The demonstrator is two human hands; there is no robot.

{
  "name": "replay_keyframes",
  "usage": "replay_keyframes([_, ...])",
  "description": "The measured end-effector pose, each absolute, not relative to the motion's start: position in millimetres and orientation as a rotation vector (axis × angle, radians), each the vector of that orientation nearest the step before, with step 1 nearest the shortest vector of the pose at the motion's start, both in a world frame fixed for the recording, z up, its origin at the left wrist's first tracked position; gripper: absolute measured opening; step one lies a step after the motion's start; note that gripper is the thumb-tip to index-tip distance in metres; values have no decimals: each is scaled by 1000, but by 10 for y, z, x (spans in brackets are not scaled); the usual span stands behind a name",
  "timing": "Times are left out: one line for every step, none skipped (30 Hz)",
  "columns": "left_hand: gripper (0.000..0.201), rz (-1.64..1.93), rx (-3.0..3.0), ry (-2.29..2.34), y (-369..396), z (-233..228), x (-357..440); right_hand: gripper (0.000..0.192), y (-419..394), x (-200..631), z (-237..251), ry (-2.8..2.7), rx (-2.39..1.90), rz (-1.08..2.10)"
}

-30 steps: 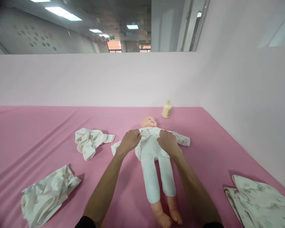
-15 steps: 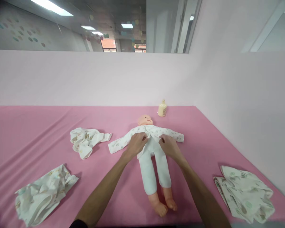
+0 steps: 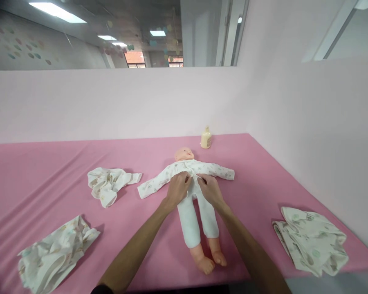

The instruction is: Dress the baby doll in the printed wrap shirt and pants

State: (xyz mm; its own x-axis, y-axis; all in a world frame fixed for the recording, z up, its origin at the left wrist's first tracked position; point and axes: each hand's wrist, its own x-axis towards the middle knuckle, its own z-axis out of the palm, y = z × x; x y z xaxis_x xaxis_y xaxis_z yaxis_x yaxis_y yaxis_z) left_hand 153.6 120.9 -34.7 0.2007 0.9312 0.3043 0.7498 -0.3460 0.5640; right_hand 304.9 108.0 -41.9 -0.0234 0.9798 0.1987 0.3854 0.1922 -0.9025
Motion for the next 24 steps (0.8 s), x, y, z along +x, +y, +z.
replay_keyframes([26,885,2197,1590,1207,-351,1537,35,1086,3050,-435,-1533,-1348,828])
replay_keyframes([26,887,2205,1589,1207,-357,1536,36,1092,3049,-449,-1508,-1358,827])
replay_keyframes([25,890,2213,1588,1207,-365,1533,37,1096,3048,-459,-1495,-1365,825])
replay_keyframes([25,892,2220,1588,1209,-374,1530,37,1098,3045,-468,-1491,-1370,822])
replay_keyframes([25,892,2227,1586,1211,-382,1527,37,1098,3040,-476,-1498,-1368,816])
replay_keyframes([25,893,2234,1584,1214,-390,1524,37,1097,3034,-483,-1510,-1364,809])
replay_keyframes([25,893,2240,1581,1216,-396,1523,37,1096,3028,-490,-1524,-1359,800])
replay_keyframes([26,893,2243,1580,1219,-401,1522,36,1094,3022,-498,-1539,-1353,791])
replay_keyframes([26,895,2246,1578,1221,-404,1522,36,1094,3017,-507,-1553,-1345,784])
replay_keyframes([26,899,2248,1576,1223,-405,1523,36,1095,3014,-516,-1568,-1335,778])
replay_keyframes([26,900,2248,1574,1224,-405,1524,36,1095,3012,-523,-1584,-1323,773])
replay_keyframes([26,902,2246,1574,1224,-404,1526,35,1095,3011,-528,-1597,-1312,765])
replay_keyframes([26,902,2244,1572,1223,-402,1529,34,1092,3011,-529,-1612,-1301,753])
replay_keyframes([26,904,2241,1571,1222,-399,1531,33,1087,3010,-526,-1631,-1293,742])
replay_keyframes([26,906,2235,1571,1220,-396,1533,31,1078,3007,-519,-1657,-1289,728])
replay_keyframes([26,908,2228,1572,1217,-394,1535,29,1065,3003,-510,-1687,-1288,710])
replay_keyframes([26,912,2221,1573,1216,-392,1537,28,1051,2997,-501,-1720,-1287,687])
replay_keyframes([25,916,2212,1574,1214,-391,1539,28,1035,2989,-492,-1756,-1283,659])
replay_keyframes([25,918,2202,1572,1214,-391,1540,29,1021,2980,-488,-1793,-1274,624])
replay_keyframes([25,925,2191,1568,1215,-393,1541,29,1010,2971,-488,-1826,-1262,584])
replay_keyframes([24,934,2179,1562,1217,-396,1542,30,1003,2963,-492,-1850,-1248,545])
replay_keyframes([24,948,2165,1557,1220,-400,1543,31,1002,2956,-501,-1865,-1232,508])
replay_keyframes([23,965,2150,1553,1224,-405,1544,32,1007,2951,-514,-1869,-1219,472])
replay_keyframes([23,983,2134,1549,1230,-410,1544,33,1016,2947,-528,-1861,-1209,437])
